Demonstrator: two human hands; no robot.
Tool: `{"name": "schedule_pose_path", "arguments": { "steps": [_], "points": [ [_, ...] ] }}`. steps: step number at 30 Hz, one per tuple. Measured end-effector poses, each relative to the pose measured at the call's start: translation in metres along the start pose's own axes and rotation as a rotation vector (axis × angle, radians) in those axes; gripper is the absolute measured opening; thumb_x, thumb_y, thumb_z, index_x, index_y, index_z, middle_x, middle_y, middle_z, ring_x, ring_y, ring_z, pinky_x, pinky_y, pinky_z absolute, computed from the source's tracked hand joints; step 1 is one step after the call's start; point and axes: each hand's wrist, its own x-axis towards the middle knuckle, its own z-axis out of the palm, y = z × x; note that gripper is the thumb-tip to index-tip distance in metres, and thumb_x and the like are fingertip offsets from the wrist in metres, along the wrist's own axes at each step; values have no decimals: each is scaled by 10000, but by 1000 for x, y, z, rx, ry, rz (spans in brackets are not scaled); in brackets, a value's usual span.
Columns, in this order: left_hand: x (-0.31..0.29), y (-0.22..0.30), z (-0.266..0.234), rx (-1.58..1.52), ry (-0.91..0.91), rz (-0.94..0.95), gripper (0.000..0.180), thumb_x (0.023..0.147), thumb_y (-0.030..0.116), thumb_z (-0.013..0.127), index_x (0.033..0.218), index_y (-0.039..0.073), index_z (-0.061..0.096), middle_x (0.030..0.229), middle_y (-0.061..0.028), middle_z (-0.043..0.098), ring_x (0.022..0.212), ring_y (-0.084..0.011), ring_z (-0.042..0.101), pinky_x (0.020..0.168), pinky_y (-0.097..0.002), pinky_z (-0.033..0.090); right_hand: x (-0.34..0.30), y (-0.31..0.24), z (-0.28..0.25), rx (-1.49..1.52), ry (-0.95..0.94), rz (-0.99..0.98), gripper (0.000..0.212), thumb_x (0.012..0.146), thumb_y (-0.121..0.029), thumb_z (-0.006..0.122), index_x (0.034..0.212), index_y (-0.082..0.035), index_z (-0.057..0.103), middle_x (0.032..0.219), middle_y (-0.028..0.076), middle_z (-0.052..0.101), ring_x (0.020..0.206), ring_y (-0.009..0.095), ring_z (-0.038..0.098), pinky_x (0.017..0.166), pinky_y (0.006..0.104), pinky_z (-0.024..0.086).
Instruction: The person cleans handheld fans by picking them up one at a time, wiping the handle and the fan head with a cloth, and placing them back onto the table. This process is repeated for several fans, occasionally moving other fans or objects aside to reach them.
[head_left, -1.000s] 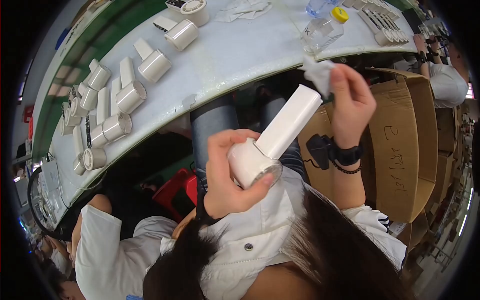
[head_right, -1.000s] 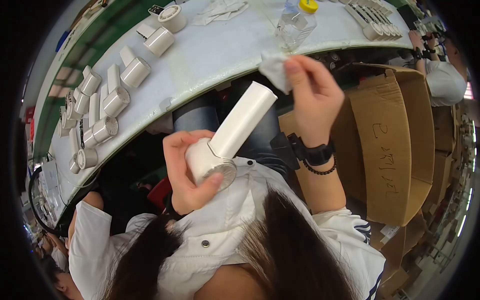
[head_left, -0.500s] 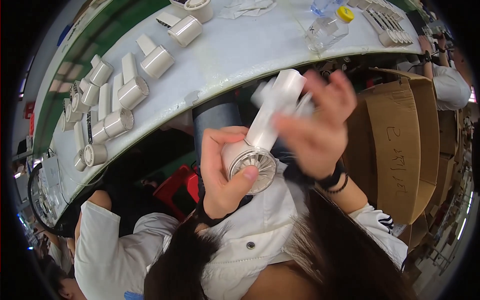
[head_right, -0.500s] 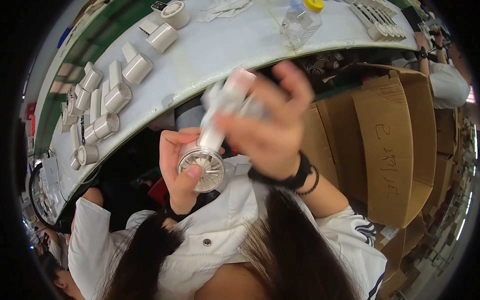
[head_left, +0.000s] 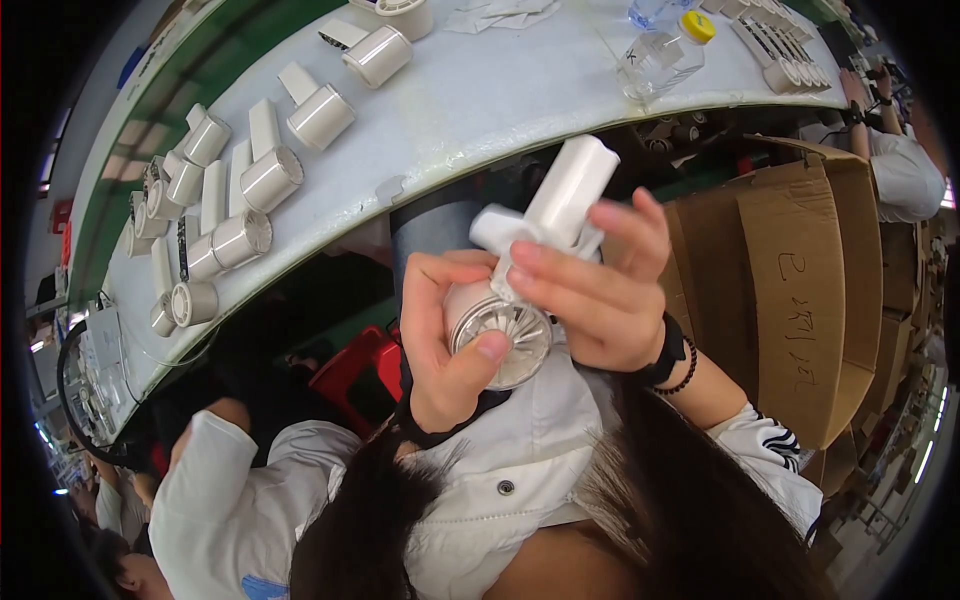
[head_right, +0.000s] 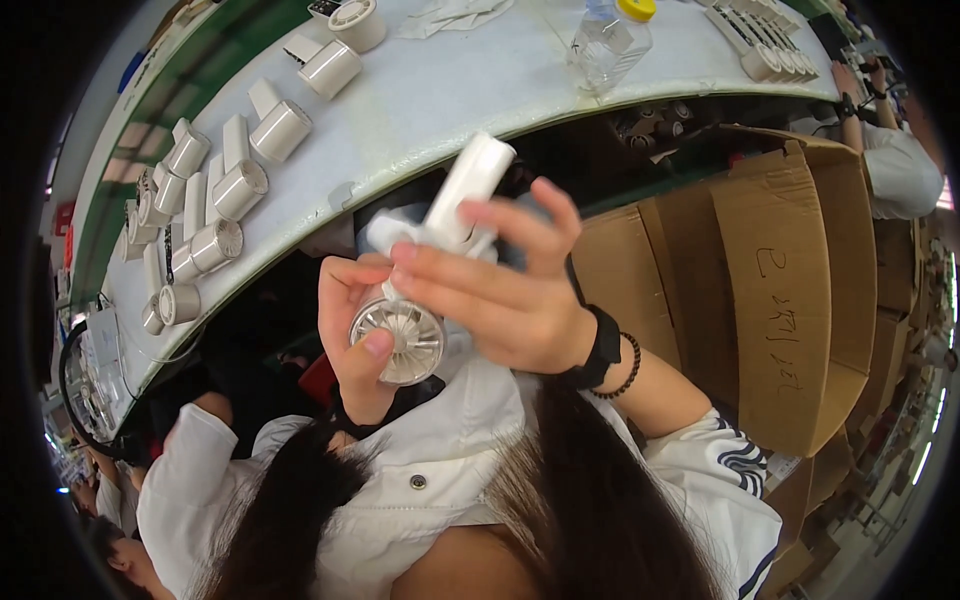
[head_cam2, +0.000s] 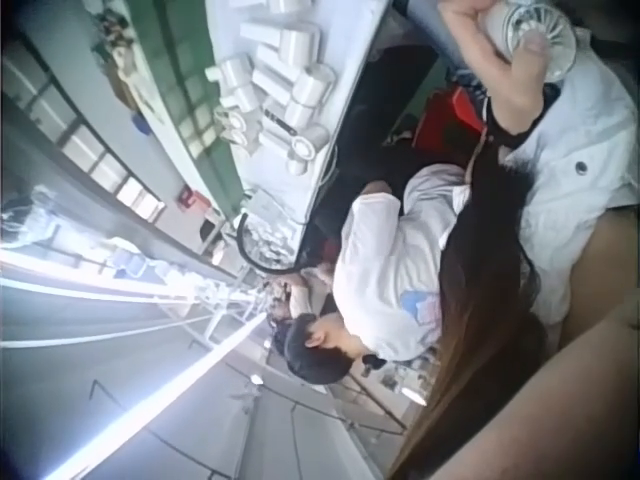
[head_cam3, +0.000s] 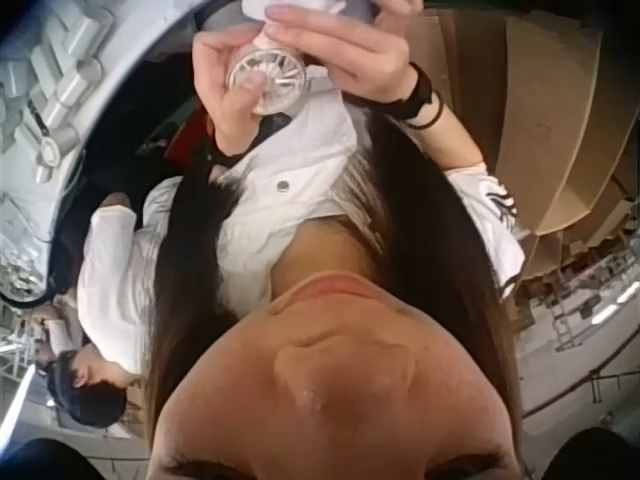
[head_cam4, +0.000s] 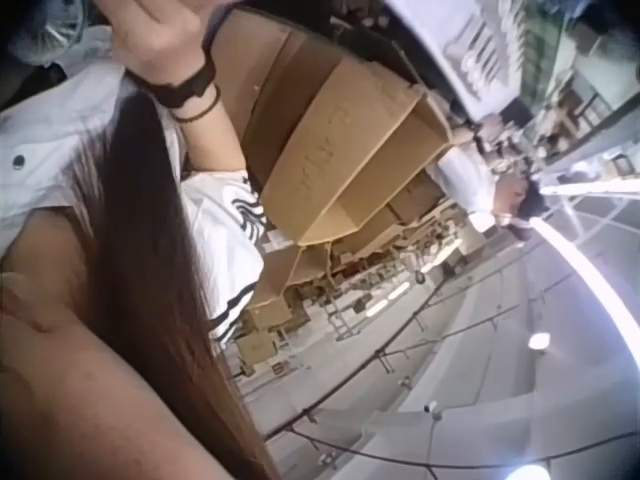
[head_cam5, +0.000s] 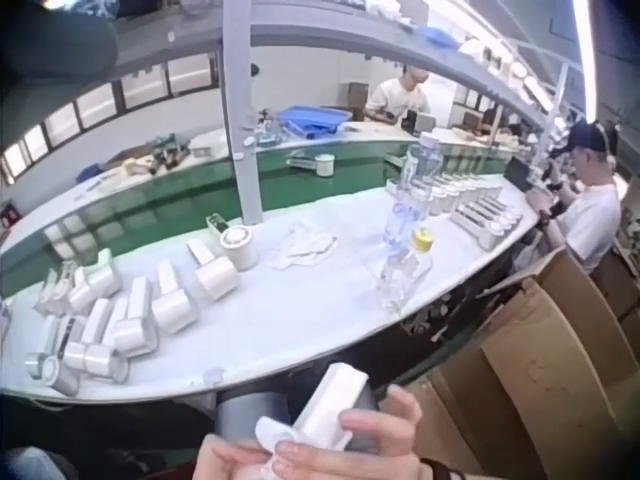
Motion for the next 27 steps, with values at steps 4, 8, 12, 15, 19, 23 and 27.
{"name": "schedule_pose_path", "arguments": {
  "steps": [4,8,12,15,19,23,27],
  "points": [
    [-5,-4,0,31,62,-31,566,717,307,696,1049,-11,365,1047,-229,509,822,-284,617,689,-353,545,14,36,-5,-225,107,134,270,748,-21,631,967,-158,709,1048,-14,676,1187,237,419,1058,421,227],
    [-6,-3,1,66,57,-13,571,718,313,696,1052,-10,365,1040,-225,509,826,-284,615,693,-352,543,-4,-2,2,-23,-14,-26,282,760,-21,620,987,-167,704,1044,-23,676,1178,232,420,1060,425,225],
    [-6,-3,-2,38,31,-1,546,730,273,683,1073,-9,366,1058,-214,498,863,-248,579,738,-332,503,10,31,-4,-276,56,112,275,761,-23,624,984,-163,701,1040,-21,677,1143,230,445,1072,432,207],
    [-4,-5,-5,-58,-26,-23,498,753,183,658,1109,-10,366,1104,-195,480,928,-181,508,823,-294,425,-5,10,-1,-150,59,-7,293,762,-32,605,987,-193,702,1001,-55,680,1078,215,484,1037,431,220],
    [-6,-5,1,76,30,34,574,727,322,685,1054,-24,364,1052,-244,492,839,-283,611,698,-351,540,1,37,-13,-101,229,165,231,790,2,607,1010,-48,654,1036,72,657,1064,239,519,978,395,360],
    [-5,-4,3,-19,-81,122,508,716,175,633,1096,-36,370,1086,-231,481,926,-199,499,839,-309,411,10,38,-22,544,769,587,216,817,-13,614,1028,33,604,1116,162,587,1005,216,548,860,323,461],
    [-4,-5,2,43,-50,122,515,692,162,620,1093,-43,372,1086,-241,480,928,-204,494,845,-314,405,6,19,-27,646,639,499,218,822,-21,624,1037,3,610,1057,132,581,941,175,562,826,302,456]
  ]
}}
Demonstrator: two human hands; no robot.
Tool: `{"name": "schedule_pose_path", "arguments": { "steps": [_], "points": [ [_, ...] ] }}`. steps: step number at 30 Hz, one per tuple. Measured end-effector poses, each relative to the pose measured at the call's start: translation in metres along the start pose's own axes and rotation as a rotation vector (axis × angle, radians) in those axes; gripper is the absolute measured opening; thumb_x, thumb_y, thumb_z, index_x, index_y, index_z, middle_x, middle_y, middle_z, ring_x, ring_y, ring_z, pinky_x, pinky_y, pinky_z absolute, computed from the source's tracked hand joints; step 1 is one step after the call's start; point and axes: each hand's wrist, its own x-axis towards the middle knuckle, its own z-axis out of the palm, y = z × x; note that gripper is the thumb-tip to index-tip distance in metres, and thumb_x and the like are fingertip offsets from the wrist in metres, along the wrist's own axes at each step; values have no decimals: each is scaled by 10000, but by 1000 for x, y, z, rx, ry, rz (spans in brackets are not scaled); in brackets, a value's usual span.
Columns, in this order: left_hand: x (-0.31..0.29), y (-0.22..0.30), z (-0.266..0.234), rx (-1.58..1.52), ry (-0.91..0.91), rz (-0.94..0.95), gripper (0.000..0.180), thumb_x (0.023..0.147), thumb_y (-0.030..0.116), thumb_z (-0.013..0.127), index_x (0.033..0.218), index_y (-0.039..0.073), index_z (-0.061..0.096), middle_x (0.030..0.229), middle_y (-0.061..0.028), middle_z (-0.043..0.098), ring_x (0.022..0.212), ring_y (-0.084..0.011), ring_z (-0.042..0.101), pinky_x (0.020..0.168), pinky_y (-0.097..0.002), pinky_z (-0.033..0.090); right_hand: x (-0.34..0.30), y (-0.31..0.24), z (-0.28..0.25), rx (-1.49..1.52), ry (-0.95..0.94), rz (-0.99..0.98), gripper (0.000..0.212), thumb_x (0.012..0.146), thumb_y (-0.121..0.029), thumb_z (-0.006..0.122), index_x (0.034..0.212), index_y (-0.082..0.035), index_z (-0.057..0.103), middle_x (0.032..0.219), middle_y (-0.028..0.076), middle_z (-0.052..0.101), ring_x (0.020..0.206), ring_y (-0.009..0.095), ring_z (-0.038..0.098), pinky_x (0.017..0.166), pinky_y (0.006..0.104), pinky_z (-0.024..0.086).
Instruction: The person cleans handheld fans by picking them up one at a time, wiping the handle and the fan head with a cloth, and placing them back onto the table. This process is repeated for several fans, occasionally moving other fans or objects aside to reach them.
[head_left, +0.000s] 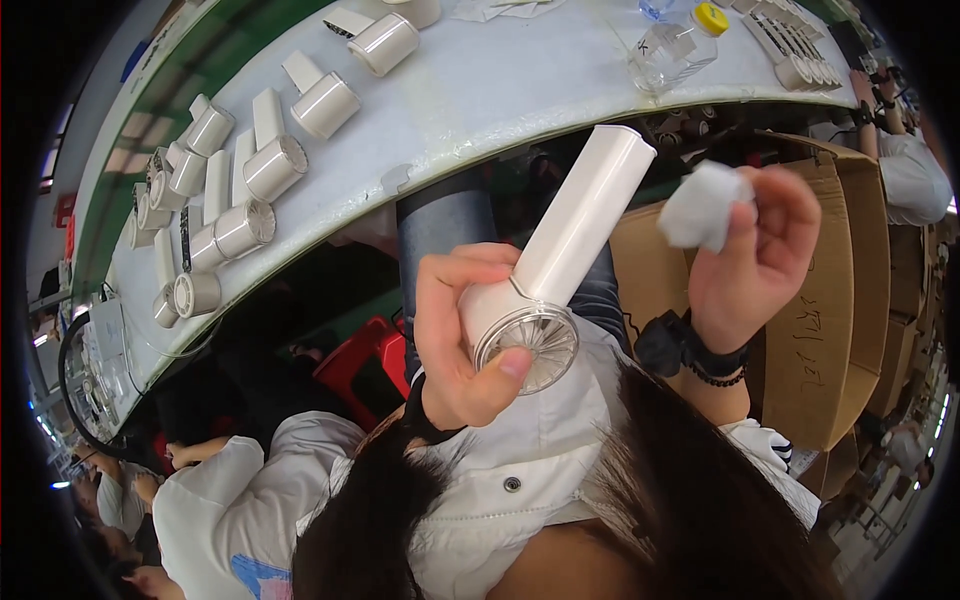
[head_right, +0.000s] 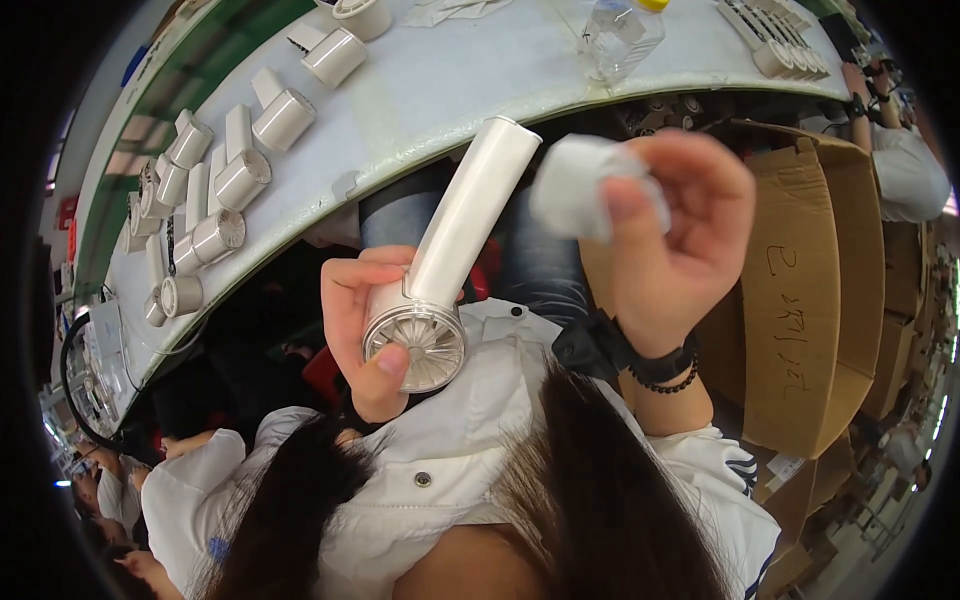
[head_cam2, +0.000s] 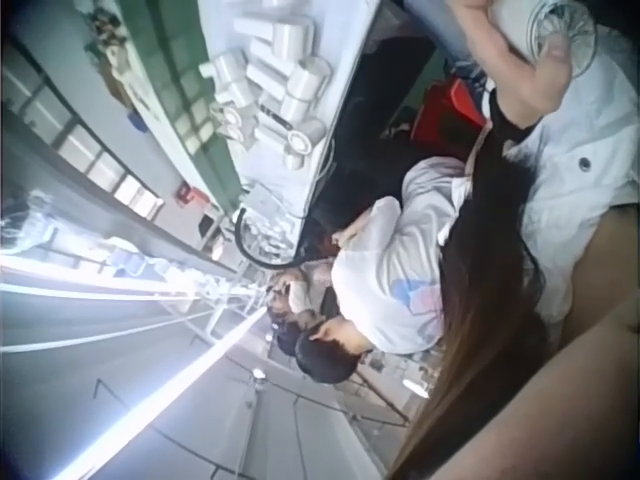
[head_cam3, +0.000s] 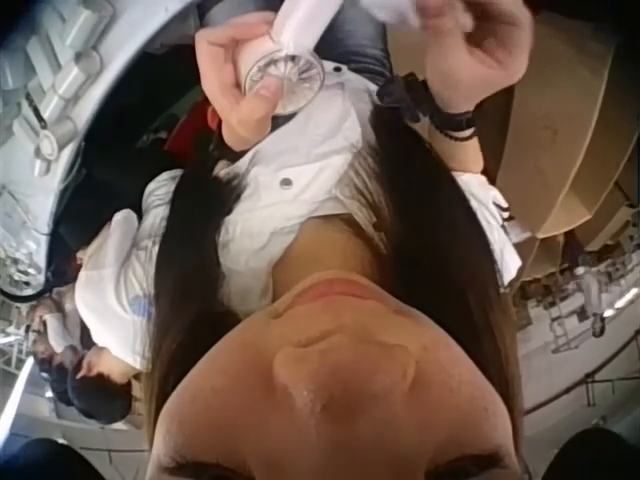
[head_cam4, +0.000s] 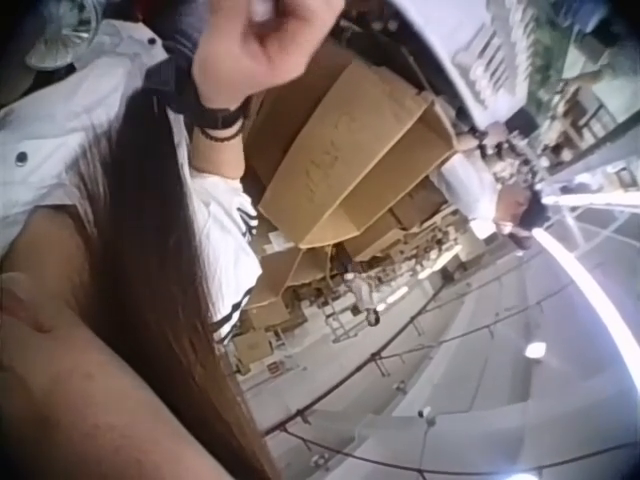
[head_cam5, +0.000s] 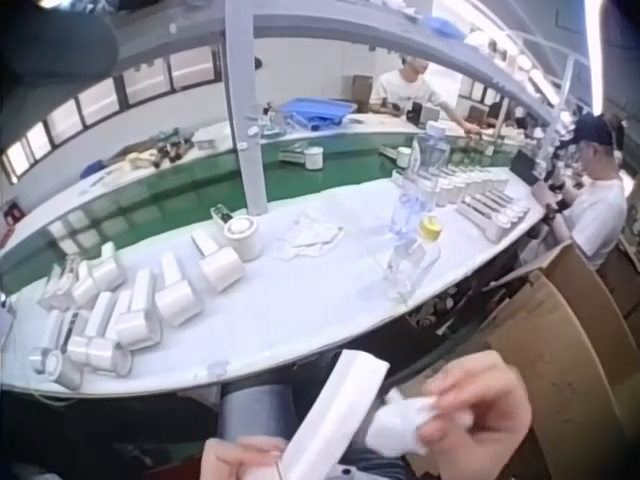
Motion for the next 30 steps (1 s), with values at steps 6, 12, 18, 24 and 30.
{"name": "schedule_pose_path", "arguments": {
  "steps": [6,12,18,24,30],
  "points": [
    [4,-7,-2,156,-28,222,547,653,154,648,1091,-51,392,1084,-245,492,914,-221,518,815,-314,426,-8,-8,17,-457,-487,-304,217,669,50,722,860,-46,683,886,61,575,750,143,574,663,251,481],
    [2,-6,-9,358,-6,350,533,634,149,663,1072,-59,441,1036,-252,526,874,-250,555,767,-321,455,-10,2,26,-513,-377,-266,204,649,27,746,823,-60,686,878,65,563,725,179,560,615,268,464],
    [10,-9,-11,451,29,333,481,627,151,682,1026,-41,495,978,-235,557,838,-265,576,741,-316,466,-16,4,31,-443,-479,-324,195,649,50,724,810,-51,679,855,76,582,720,201,568,614,280,469],
    [8,-6,-15,486,52,263,452,635,163,688,1000,-33,506,973,-211,566,808,-267,586,716,-310,476,-6,17,32,-504,-391,-263,176,664,63,689,804,-42,670,837,83,592,712,209,569,625,286,476],
    [10,-4,-14,514,34,289,432,638,175,687,976,-33,516,962,-196,576,786,-269,591,704,-310,482,-13,12,35,-451,-475,-338,158,681,62,678,800,-42,667,833,87,587,704,206,570,609,280,474]
  ]
}}
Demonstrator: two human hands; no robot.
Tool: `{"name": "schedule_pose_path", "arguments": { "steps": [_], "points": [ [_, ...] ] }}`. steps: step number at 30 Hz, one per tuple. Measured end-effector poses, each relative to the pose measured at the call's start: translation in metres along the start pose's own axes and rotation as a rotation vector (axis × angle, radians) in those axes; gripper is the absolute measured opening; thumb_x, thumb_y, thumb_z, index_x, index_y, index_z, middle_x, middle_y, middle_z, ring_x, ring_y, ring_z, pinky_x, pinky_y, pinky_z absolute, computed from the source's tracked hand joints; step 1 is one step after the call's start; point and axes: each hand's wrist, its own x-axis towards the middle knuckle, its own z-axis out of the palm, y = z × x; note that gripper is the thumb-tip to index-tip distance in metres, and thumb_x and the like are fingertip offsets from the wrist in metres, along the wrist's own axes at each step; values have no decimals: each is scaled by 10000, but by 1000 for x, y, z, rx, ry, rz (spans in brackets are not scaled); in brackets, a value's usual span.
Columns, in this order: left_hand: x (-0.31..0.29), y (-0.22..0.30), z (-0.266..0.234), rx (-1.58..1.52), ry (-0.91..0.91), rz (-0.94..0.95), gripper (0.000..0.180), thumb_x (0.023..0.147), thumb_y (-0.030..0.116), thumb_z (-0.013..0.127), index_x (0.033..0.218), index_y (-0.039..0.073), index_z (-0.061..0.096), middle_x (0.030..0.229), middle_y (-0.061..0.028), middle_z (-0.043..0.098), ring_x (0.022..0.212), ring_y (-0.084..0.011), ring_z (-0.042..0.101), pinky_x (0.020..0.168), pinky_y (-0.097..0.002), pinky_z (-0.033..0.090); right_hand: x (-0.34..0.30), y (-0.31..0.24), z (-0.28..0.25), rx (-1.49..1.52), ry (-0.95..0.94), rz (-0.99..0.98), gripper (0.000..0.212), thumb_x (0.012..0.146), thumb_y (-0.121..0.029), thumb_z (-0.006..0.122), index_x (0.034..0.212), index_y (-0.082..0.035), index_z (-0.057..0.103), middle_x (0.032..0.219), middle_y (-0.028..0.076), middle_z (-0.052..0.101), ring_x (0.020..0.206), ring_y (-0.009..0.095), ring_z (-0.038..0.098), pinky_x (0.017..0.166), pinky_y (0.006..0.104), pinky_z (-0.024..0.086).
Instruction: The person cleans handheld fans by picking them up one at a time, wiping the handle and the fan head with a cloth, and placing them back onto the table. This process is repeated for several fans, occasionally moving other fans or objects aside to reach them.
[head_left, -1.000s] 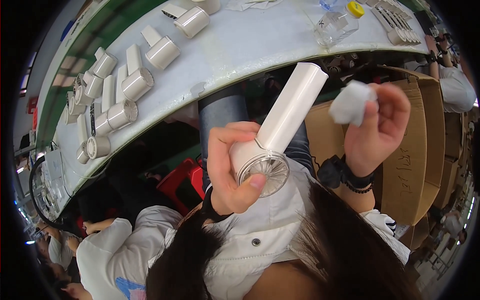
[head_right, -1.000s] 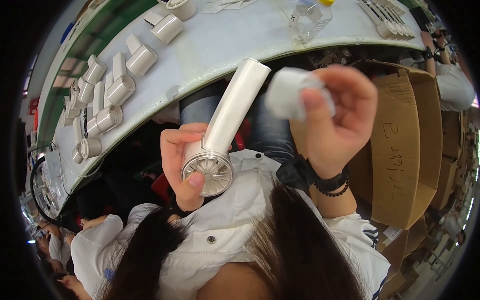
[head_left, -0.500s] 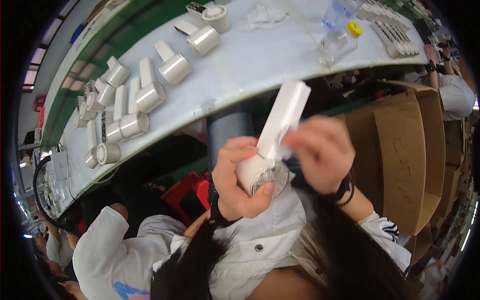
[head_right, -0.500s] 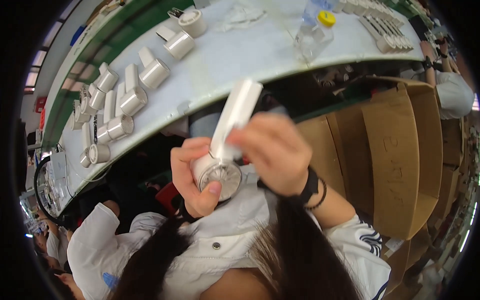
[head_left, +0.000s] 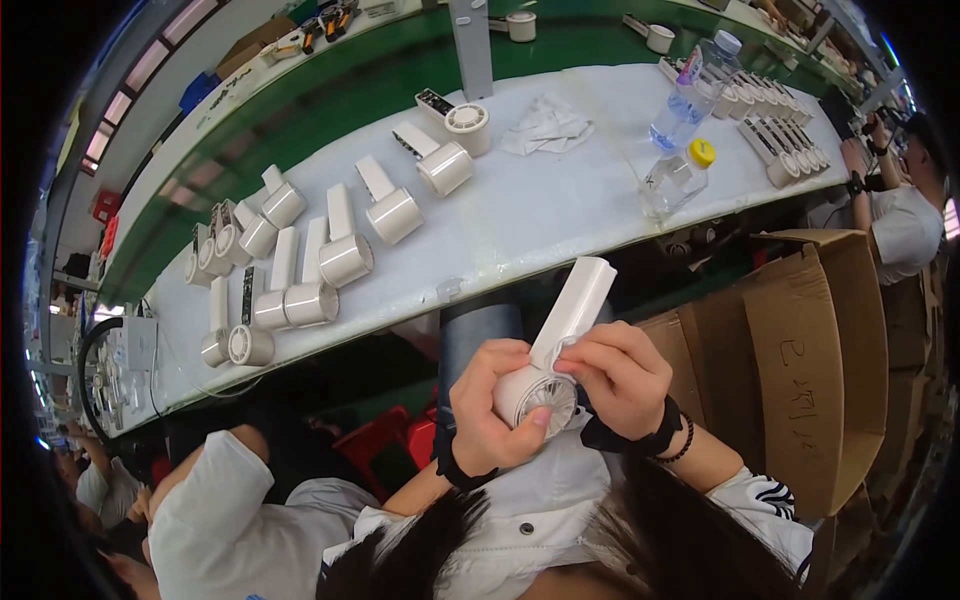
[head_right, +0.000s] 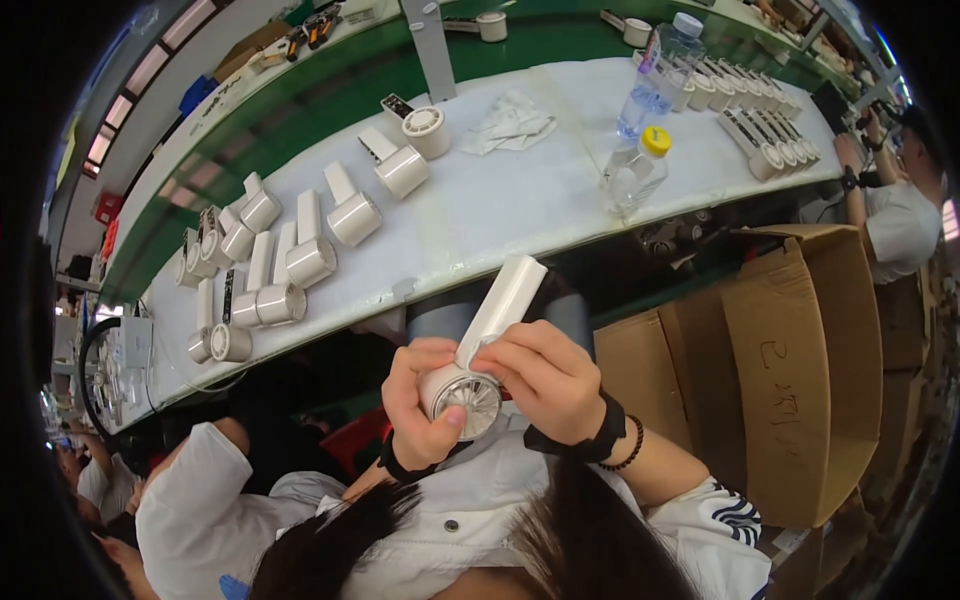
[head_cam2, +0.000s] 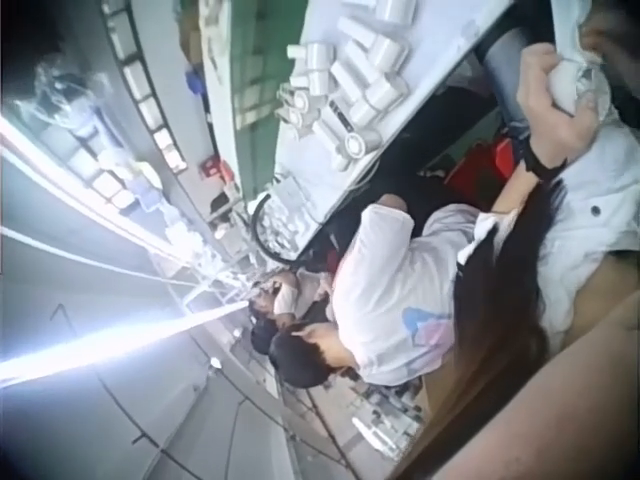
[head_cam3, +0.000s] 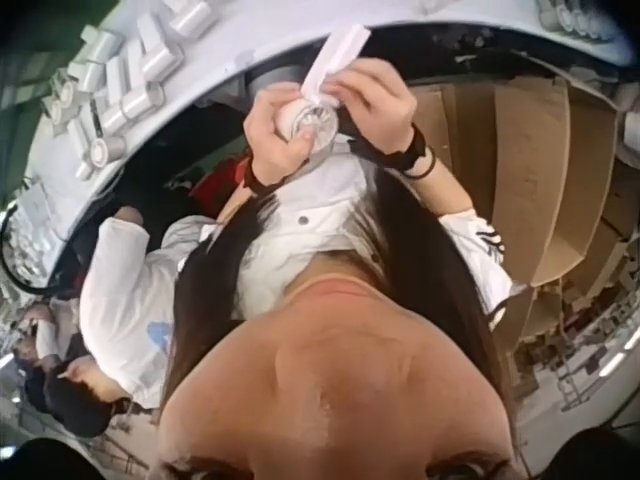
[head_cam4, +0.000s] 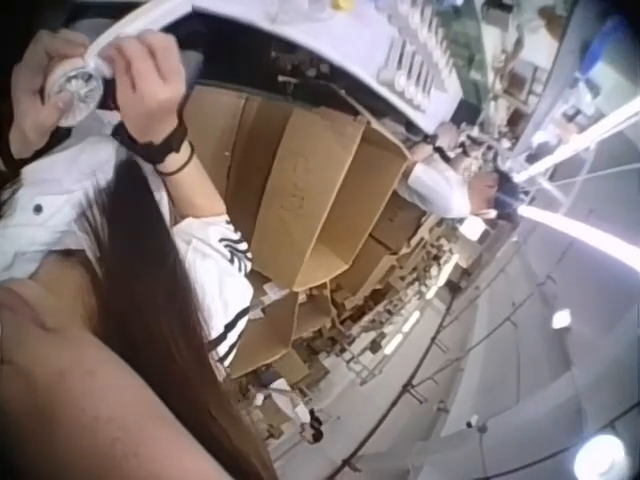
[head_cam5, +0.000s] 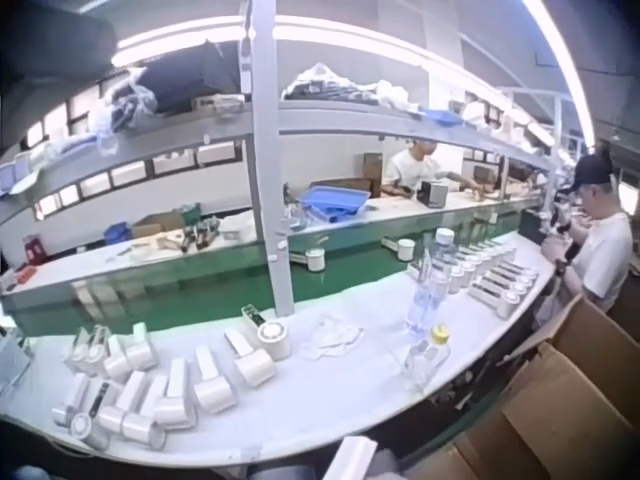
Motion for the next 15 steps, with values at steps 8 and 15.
{"name": "schedule_pose_path", "arguments": {
  "steps": [8,15],
  "points": [
    [11,-3,-1,84,-44,16,425,624,167,690,963,-25,520,932,-187,572,776,-281,584,694,-318,481,4,8,7,78,9,-36,139,693,62,690,797,-22,652,816,86,564,681,188,552,590,278,462],
    [57,2,5,361,-177,51,423,655,187,708,973,-6,506,923,-164,521,783,-320,562,684,-369,476,17,60,-17,18,211,340,67,787,-12,667,830,9,619,862,58,549,745,143,522,638,239,417]
  ]
}}
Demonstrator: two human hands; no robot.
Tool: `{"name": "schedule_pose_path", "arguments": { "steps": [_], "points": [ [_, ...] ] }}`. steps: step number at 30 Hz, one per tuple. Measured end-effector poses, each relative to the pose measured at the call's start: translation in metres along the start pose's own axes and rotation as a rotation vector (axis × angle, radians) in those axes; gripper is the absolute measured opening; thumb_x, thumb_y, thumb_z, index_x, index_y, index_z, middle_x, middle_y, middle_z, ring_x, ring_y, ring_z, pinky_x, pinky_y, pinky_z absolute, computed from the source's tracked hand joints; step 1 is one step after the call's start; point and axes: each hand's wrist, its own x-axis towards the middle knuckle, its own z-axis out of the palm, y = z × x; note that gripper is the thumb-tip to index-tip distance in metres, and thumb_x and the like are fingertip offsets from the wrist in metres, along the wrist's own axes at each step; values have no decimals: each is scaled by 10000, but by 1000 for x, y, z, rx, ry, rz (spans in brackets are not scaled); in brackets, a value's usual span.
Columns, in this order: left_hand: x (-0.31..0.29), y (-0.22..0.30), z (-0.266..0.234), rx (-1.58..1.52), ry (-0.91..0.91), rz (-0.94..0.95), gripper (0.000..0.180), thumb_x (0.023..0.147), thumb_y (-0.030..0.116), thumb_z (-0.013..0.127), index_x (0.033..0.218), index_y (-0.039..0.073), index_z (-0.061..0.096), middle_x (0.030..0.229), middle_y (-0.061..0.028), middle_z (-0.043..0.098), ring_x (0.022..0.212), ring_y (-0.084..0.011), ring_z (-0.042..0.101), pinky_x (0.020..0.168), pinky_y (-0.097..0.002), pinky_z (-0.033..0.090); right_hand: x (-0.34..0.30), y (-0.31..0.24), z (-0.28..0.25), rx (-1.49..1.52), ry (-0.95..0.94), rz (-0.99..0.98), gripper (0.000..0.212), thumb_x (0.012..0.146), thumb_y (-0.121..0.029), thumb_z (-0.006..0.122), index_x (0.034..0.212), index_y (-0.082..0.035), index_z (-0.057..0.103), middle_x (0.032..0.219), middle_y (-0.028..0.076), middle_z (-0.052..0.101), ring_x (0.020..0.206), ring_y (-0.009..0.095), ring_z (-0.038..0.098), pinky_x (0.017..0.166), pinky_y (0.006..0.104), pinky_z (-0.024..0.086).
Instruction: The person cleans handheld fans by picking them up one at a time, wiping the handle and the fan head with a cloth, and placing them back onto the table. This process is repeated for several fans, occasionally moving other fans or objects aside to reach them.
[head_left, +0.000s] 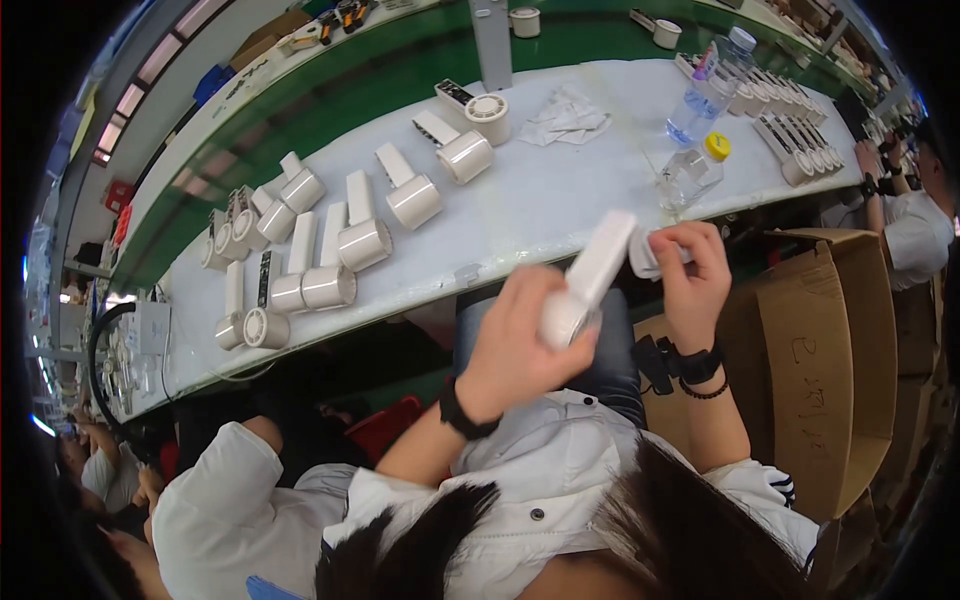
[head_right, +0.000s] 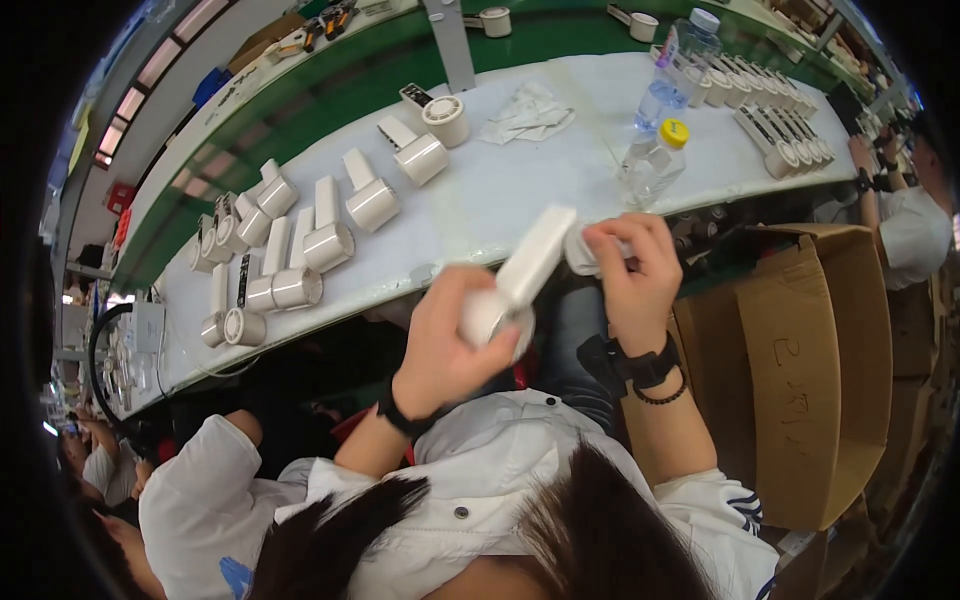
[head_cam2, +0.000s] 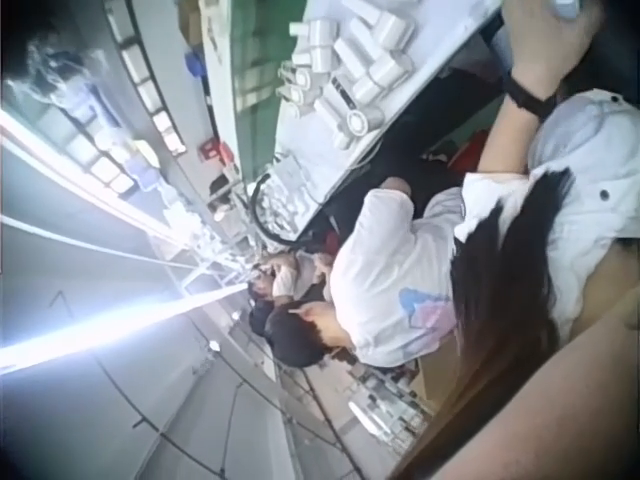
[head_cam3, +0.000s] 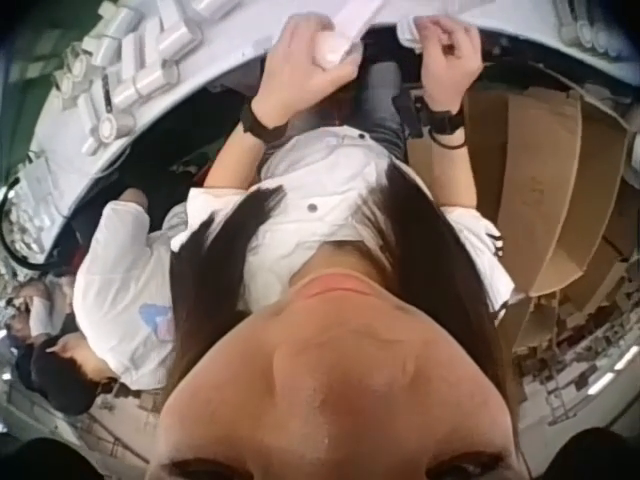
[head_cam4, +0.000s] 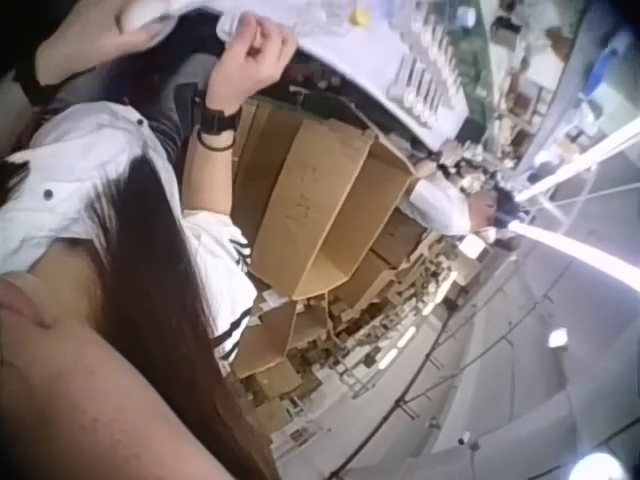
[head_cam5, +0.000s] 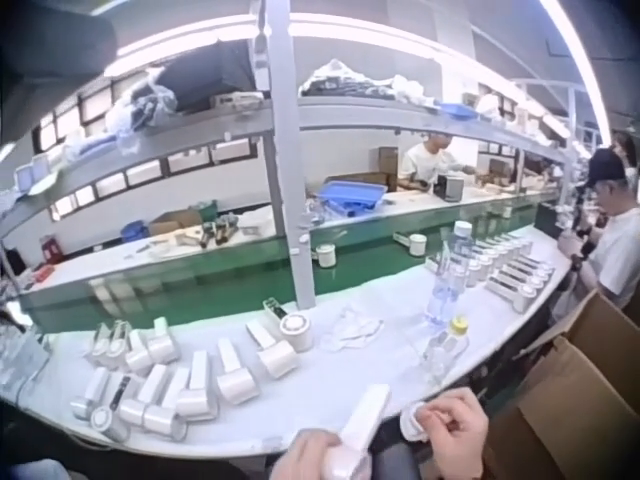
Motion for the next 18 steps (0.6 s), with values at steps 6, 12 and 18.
{"name": "schedule_pose_path", "arguments": {
  "steps": [6,12,18],
  "points": [
    [69,-84,30,396,132,54,525,710,322,728,1048,-5,495,1072,-225,466,1004,-412,482,789,-458,440,-23,19,7,42,18,146,83,834,-56,647,847,12,602,904,43,537,825,128,502,723,227,394],
    [93,-112,2,808,153,134,615,752,396,683,1184,21,460,1201,-259,435,1153,-472,377,872,-572,368,-33,38,8,119,16,218,85,849,-70,636,841,6,600,912,31,536,823,121,498,719,225,396],
    [113,-113,-49,1125,-64,-132,643,789,316,648,1354,225,356,1267,-237,429,1228,-521,305,889,-642,350,-27,50,13,111,-15,217,80,863,-75,621,850,0,595,913,22,534,818,106,491,736,214,390]
  ]
}}
